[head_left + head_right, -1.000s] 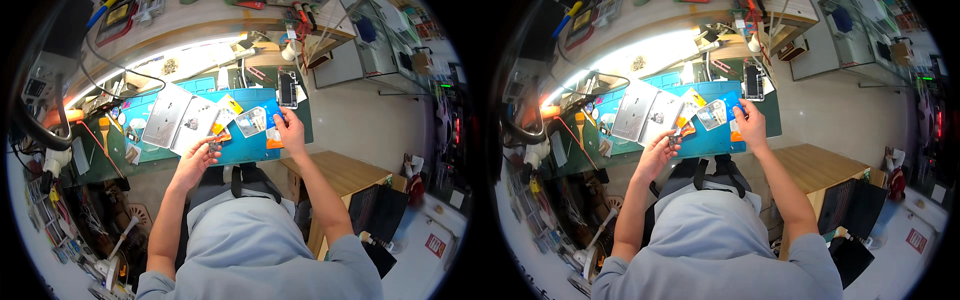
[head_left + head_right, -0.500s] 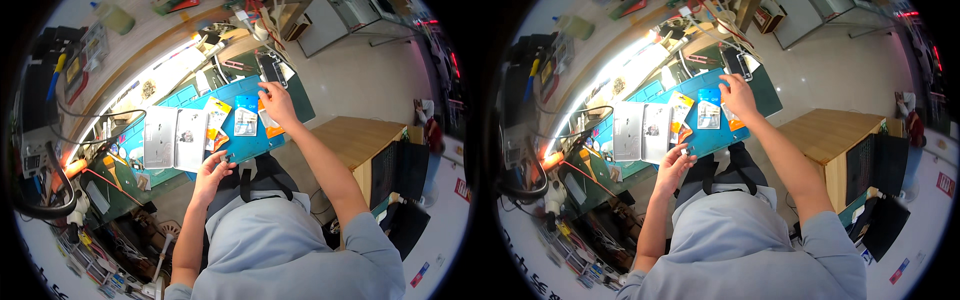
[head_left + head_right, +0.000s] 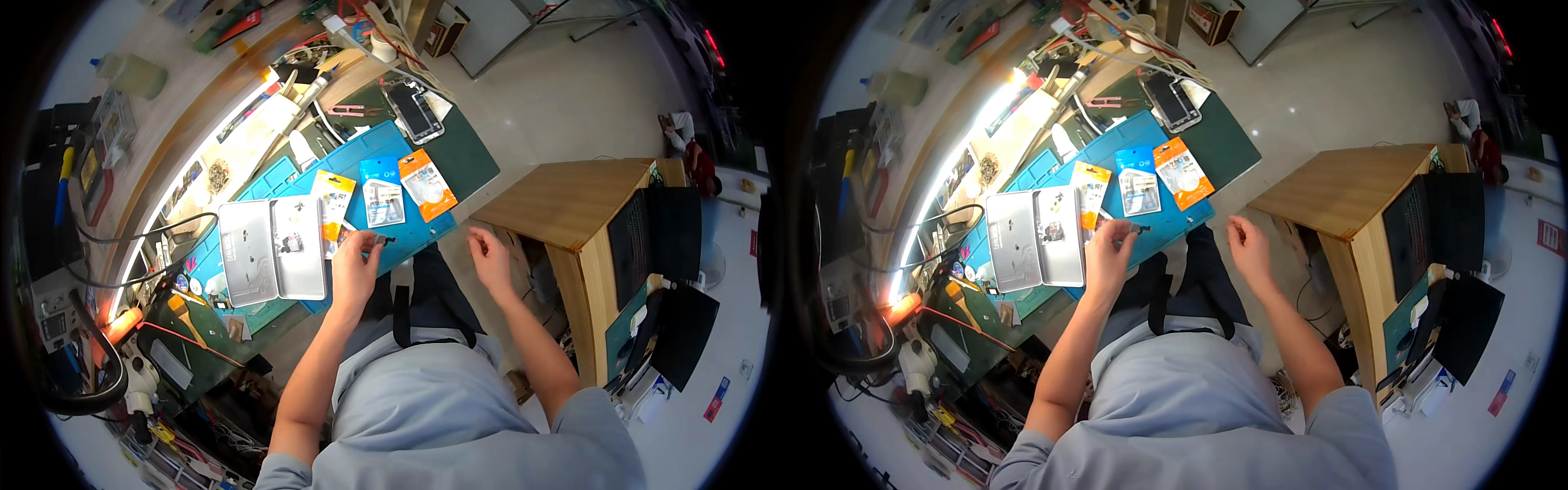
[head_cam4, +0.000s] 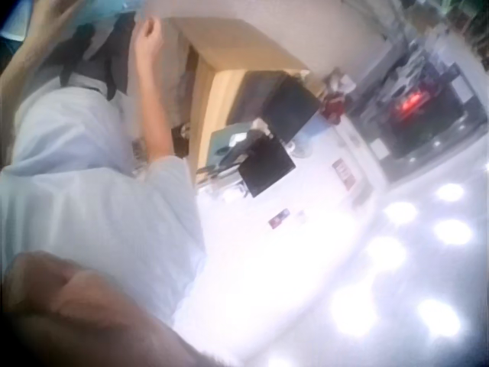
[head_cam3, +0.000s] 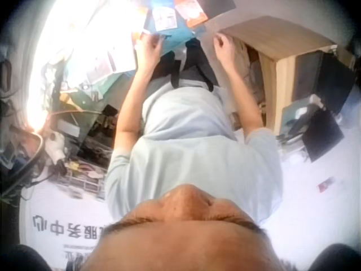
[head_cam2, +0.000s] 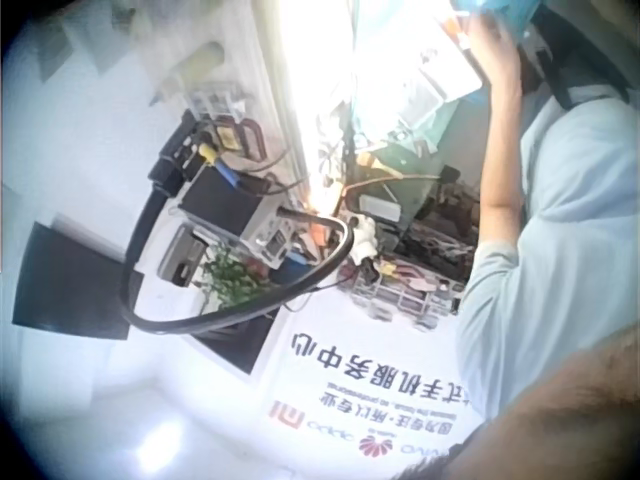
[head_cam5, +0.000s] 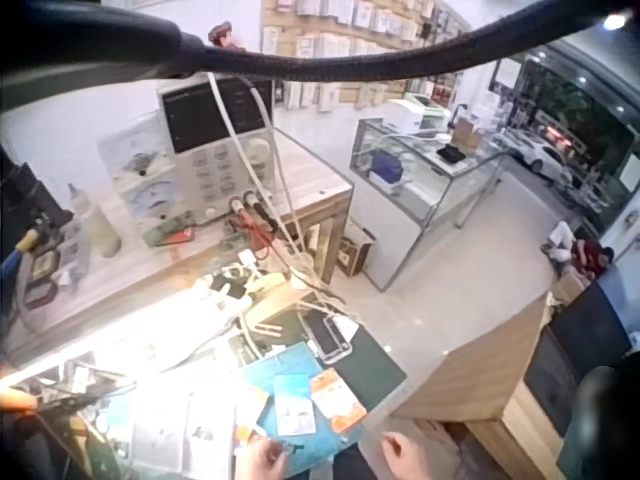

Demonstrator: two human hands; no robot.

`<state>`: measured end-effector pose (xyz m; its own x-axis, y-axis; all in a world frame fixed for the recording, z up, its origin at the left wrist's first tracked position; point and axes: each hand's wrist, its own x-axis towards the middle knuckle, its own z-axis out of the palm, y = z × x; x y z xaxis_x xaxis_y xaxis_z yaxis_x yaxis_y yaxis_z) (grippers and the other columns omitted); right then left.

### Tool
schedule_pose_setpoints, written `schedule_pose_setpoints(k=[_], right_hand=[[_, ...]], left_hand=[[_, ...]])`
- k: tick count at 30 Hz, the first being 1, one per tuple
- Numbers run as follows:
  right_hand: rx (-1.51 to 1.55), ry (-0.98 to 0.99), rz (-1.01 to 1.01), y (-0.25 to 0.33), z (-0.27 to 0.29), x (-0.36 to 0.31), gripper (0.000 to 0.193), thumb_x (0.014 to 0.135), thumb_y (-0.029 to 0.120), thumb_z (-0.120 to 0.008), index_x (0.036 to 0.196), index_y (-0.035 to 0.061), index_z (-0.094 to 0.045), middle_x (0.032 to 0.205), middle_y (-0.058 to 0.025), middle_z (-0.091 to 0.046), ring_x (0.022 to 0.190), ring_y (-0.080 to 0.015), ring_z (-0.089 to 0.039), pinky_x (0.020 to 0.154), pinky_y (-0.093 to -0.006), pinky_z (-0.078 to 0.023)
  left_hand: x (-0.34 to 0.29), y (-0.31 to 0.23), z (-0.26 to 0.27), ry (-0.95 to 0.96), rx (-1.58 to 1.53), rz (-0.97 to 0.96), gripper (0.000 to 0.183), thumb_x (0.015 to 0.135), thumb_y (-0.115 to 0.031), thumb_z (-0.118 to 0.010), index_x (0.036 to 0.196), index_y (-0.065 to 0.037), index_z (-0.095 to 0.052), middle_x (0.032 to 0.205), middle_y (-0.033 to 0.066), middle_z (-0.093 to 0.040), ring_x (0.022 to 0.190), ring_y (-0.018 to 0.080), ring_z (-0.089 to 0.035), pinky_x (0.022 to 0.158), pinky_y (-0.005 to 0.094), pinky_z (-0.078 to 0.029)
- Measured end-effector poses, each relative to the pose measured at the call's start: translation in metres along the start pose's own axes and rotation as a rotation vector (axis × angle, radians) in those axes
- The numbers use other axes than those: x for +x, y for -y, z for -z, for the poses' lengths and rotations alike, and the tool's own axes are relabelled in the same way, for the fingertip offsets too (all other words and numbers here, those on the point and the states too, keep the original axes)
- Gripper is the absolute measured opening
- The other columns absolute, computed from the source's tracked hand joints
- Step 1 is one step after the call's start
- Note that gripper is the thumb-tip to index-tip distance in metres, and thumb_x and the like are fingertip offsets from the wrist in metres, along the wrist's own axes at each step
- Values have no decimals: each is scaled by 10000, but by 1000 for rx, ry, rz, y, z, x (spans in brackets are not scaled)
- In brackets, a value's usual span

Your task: The person unpacks several small electronic components from sealed plastic bags and places them into a metal tray. They then use a red marker to write on the components and the packaging, organizing the items on a cluttered workbench.

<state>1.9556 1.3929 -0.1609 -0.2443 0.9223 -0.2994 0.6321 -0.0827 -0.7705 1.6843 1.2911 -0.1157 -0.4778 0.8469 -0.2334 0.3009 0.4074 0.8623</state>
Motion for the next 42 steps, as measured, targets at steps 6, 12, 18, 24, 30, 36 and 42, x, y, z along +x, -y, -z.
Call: schedule_pose_setpoints(k=[6,12,18,24,30,36,42], right_hand=[[78,-33,-154,-25,5,-46,258,998,121,-619,1216,-8,-666,962,-98,-753,794,-144,-714,714,-282,-553],[111,-110,-170,-51,-1,-75,217,1004,128,-618,1158,-8,-689,843,-61,-706,699,-109,-652,671,-278,-542],[29,-42,-374,-20,20,-105,235,972,52,-584,1179,31,-694,808,-97,-701,626,-180,-636,637,-337,-536],[82,-223,341,100,89,-108,443,857,4,-588,1299,28,-598,1319,-197,-565,1242,-393,-544,1055,-438,-454],[-36,-340,620,10,165,-139,465,886,234,-706,1324,100,-628,1364,-137,-576,1250,-346,-555,1089,-514,-416],[-639,-663,-241,-253,292,-225,265,920,241,-645,1128,91,-712,1164,-133,-692,1096,-329,-635,1043,-461,-456],[1575,-1536,-914,-504,325,-376,677,999,551,-504,1447,44,-474,1454,-159,-534,1280,-288,-552,998,-494,-484]], left_hand=[[15,7,-9,-36,393,-212,190,917,-83,-683,1095,-21,-660,973,151,-663,888,351,-668,733,419,-544],[4,-5,-4,-73,453,-313,111,931,-119,-671,1015,-46,-677,960,149,-666,846,350,-671,684,435,-540],[-30,-28,-24,367,436,-307,107,971,-132,-653,1025,-42,-671,904,135,-705,607,313,-662,571,377,-521],[-62,-46,-89,665,-389,43,392,1038,-92,-531,1428,-55,-507,1352,102,-608,1075,219,-673,858,326,-568],[-114,-170,-204,1060,-870,750,484,1104,-364,-395,1459,-41,-457,1449,43,-525,1354,228,-496,1072,384,-467],[-184,-261,-314,1618,-660,690,452,1107,-320,-374,1407,2,-476,1383,112,-564,1217,261,-599,1018,395,-498],[-239,-286,-412,1530,-235,711,504,1030,-56,-482,1517,-20,-358,1431,180,-517,1268,307,-578,1018,443,-522]])
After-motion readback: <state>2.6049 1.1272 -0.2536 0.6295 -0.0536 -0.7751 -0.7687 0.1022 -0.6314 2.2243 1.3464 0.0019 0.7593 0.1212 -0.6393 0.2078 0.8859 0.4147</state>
